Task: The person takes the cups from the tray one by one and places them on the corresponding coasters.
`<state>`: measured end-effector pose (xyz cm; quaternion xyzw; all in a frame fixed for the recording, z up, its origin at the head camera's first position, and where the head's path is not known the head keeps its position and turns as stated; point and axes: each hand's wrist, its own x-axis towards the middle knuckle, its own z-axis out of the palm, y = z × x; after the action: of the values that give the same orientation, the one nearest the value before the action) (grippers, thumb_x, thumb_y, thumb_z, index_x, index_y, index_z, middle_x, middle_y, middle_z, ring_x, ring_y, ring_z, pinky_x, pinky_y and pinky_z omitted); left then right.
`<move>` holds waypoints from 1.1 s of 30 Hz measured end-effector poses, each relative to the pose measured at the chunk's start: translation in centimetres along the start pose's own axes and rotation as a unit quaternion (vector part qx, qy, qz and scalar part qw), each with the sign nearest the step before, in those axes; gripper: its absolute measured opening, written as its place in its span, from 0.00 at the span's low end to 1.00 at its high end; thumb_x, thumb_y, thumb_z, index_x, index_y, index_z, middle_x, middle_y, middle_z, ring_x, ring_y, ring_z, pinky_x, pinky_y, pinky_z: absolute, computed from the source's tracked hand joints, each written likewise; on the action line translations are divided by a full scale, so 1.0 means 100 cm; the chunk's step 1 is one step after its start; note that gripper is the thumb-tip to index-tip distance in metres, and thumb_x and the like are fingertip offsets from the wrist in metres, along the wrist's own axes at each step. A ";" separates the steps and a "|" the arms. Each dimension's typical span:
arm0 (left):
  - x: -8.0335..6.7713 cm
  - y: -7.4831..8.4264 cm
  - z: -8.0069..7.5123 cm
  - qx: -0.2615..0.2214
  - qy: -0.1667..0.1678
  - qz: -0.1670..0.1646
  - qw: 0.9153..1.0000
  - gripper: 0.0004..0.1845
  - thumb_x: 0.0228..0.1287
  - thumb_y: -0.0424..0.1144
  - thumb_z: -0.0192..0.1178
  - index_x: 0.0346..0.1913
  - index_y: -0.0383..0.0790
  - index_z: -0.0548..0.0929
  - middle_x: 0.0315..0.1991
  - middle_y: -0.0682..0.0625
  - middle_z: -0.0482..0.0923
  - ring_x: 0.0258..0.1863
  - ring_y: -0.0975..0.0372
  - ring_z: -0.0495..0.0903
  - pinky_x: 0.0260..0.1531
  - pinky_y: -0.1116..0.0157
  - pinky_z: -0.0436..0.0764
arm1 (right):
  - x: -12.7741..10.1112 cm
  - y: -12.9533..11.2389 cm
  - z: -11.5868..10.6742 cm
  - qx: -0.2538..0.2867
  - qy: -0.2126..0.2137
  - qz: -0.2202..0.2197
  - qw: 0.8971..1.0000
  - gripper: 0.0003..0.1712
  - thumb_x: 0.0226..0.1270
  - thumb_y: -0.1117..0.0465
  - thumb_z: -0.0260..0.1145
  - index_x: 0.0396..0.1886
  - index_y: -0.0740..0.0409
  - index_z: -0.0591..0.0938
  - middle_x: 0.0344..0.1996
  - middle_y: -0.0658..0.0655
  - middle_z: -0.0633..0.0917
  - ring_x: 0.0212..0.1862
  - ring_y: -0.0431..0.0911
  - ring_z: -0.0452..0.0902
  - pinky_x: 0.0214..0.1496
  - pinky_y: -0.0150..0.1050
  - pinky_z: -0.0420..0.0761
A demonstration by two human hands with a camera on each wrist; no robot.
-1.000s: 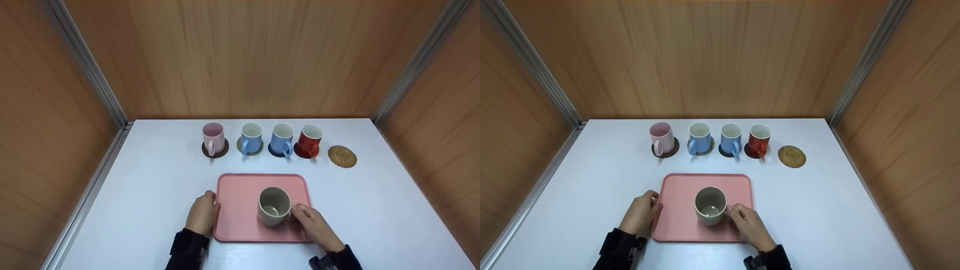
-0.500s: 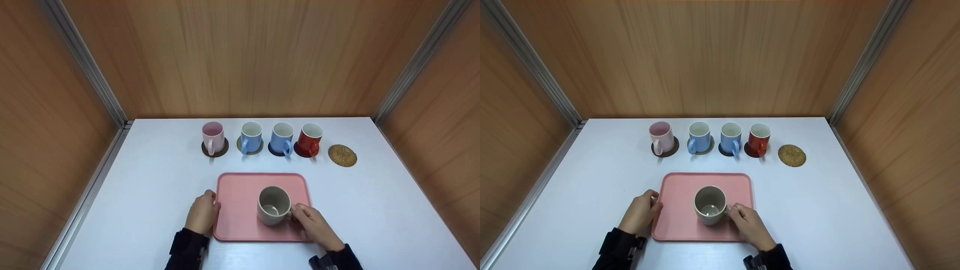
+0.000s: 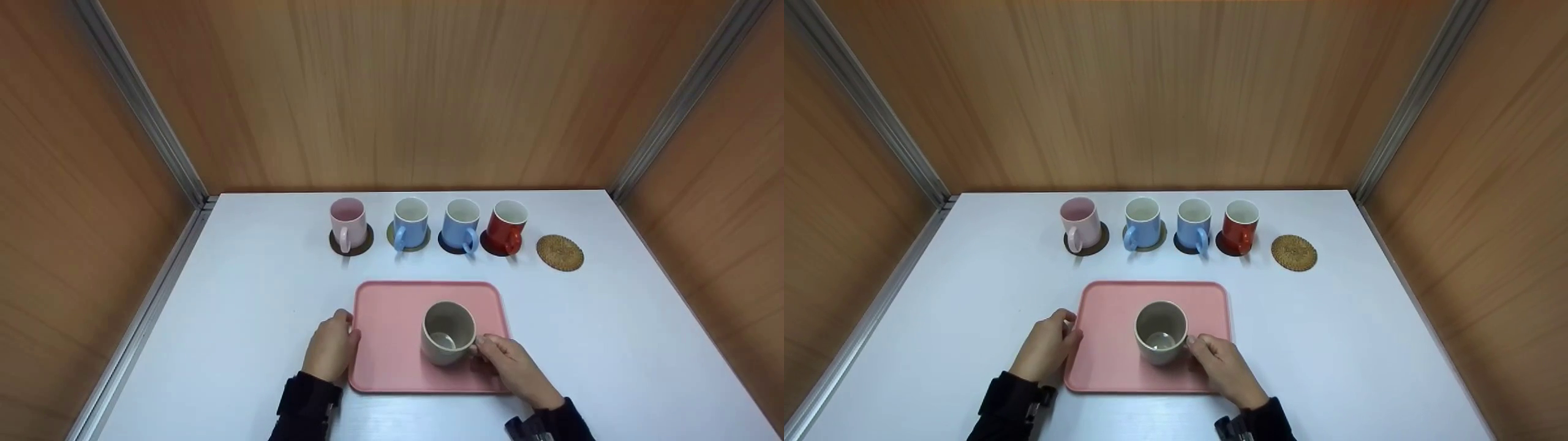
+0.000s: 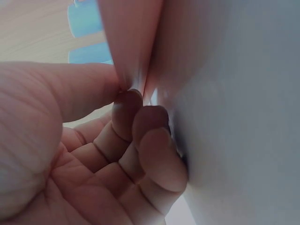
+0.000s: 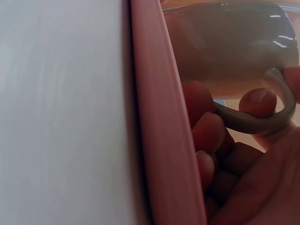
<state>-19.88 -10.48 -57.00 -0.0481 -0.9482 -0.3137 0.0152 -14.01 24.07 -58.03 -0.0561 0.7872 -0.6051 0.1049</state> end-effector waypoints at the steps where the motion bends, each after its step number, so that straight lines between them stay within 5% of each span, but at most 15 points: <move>1: 0.000 0.000 0.000 -0.001 0.000 -0.001 1.000 0.14 0.72 0.35 0.68 0.54 0.28 0.82 0.40 0.38 0.88 0.40 0.50 0.89 0.41 0.52 0.87 | 0.000 0.000 0.000 0.000 -0.001 0.000 1.000 0.33 0.89 0.47 0.51 0.32 0.74 0.71 0.31 0.55 0.76 0.32 0.42 0.74 0.36 0.32 0.75; 6: 0.000 0.001 -0.001 -0.005 -0.001 -0.008 1.000 0.14 0.72 0.34 0.68 0.54 0.29 0.82 0.40 0.39 0.89 0.39 0.51 0.89 0.41 0.52 0.87 | 0.000 -0.001 -0.001 -0.001 -0.005 0.001 1.000 0.34 0.90 0.47 0.50 0.33 0.75 0.71 0.34 0.57 0.80 0.35 0.44 0.81 0.36 0.34 0.78; 15: -0.001 0.000 -0.002 -0.003 0.001 0.003 1.000 0.14 0.72 0.34 0.68 0.53 0.28 0.82 0.40 0.38 0.88 0.39 0.50 0.89 0.40 0.52 0.87 | -0.002 -0.001 -0.001 0.000 -0.022 0.007 1.000 0.34 0.90 0.45 0.49 0.33 0.74 0.72 0.33 0.58 0.79 0.34 0.44 0.78 0.35 0.35 0.78; 22: 0.000 -0.001 -0.003 -0.011 0.002 0.000 1.000 0.14 0.73 0.34 0.67 0.54 0.28 0.83 0.41 0.38 0.89 0.41 0.49 0.89 0.41 0.51 0.88 | -0.004 -0.006 0.000 0.016 -0.058 0.009 0.998 0.38 0.91 0.43 0.43 0.37 0.77 0.71 0.41 0.69 0.89 0.39 0.46 0.85 0.42 0.36 0.83; 33: 0.000 0.000 -0.001 -0.018 -0.014 -0.016 1.000 0.15 0.74 0.35 0.66 0.56 0.27 0.82 0.44 0.36 0.89 0.44 0.48 0.90 0.45 0.51 0.88 | -0.008 -0.017 0.010 0.022 -0.047 -0.013 0.999 0.32 0.92 0.50 0.43 0.37 0.77 0.72 0.42 0.70 0.85 0.41 0.48 0.86 0.44 0.37 0.84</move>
<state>-19.92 -10.52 -56.92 -0.0377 -0.9430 -0.3305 -0.0044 -13.03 22.87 -56.60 -0.0926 0.7674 -0.6200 0.1348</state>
